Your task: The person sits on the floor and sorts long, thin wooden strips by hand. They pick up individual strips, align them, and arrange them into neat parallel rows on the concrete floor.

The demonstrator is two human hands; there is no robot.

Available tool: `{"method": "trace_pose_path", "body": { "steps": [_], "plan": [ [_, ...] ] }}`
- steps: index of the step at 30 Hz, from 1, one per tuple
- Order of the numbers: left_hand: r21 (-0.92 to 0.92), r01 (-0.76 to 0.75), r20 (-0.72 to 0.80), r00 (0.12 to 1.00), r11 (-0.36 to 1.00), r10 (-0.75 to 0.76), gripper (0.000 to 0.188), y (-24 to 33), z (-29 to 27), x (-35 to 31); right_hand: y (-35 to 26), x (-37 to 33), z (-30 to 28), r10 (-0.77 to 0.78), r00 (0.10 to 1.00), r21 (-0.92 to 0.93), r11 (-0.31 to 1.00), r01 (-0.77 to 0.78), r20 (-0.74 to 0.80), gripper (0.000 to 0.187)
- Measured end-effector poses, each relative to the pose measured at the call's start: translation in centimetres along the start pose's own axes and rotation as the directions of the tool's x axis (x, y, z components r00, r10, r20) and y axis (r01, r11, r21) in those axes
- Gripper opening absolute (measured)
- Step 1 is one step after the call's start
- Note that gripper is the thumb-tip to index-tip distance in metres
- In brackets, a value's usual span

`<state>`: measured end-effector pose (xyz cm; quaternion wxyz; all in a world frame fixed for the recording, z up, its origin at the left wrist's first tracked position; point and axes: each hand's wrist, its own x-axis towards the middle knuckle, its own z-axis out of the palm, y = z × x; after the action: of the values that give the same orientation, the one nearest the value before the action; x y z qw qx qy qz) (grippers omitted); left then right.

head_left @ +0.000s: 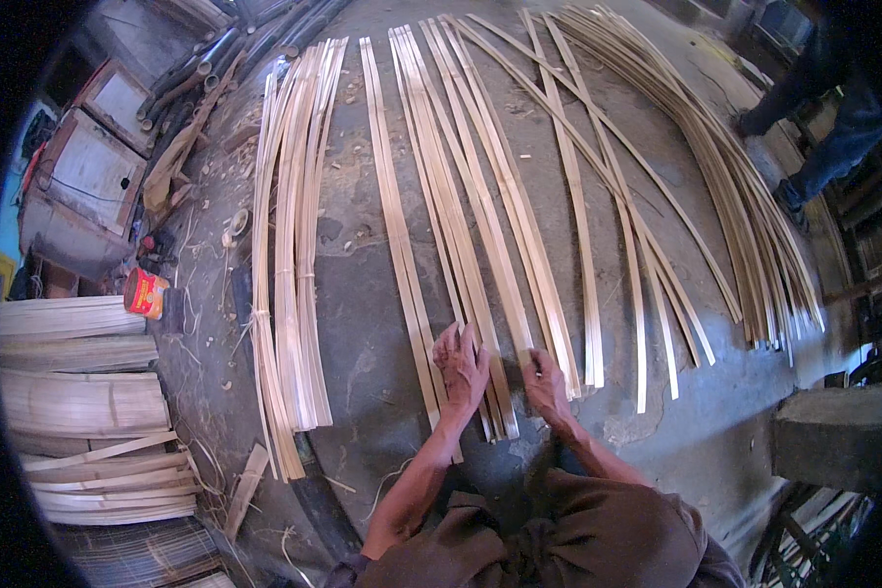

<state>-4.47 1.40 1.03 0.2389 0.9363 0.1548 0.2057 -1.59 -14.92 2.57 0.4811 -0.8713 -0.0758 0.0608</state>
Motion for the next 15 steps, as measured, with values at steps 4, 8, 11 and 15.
{"method": "trace_pose_path", "body": {
  "steps": [4, 8, 11, 15],
  "plan": [
    [-0.004, 0.011, -0.008, 1.000, 1.000, -0.011, 0.051, -0.2, -0.2, -0.1, -0.7, 1.1, -2.0, 0.047, 0.992, 0.087, 0.996, -0.036, -0.117, 0.031],
    [0.015, 0.029, 0.005, 1.000, 0.999, -0.029, 0.050, -0.6, -0.6, -0.2, -2.2, 3.1, -4.4, 0.130, 0.990, -0.108, 0.985, -0.136, -0.053, 0.026],
    [0.011, 0.038, 0.015, 0.999, 0.999, -0.038, 0.050, -0.3, -0.3, -0.3, -0.2, 4.4, -5.5, 0.066, 0.998, -0.159, 0.985, -0.067, -0.011, 0.026],
    [0.005, 0.038, 0.020, 0.999, 0.999, -0.038, 0.050, -0.8, -0.1, -0.7, -1.0, 4.3, -5.8, -0.441, 0.879, -0.606, 0.754, 0.255, -0.179, 0.037]
  ]
}}
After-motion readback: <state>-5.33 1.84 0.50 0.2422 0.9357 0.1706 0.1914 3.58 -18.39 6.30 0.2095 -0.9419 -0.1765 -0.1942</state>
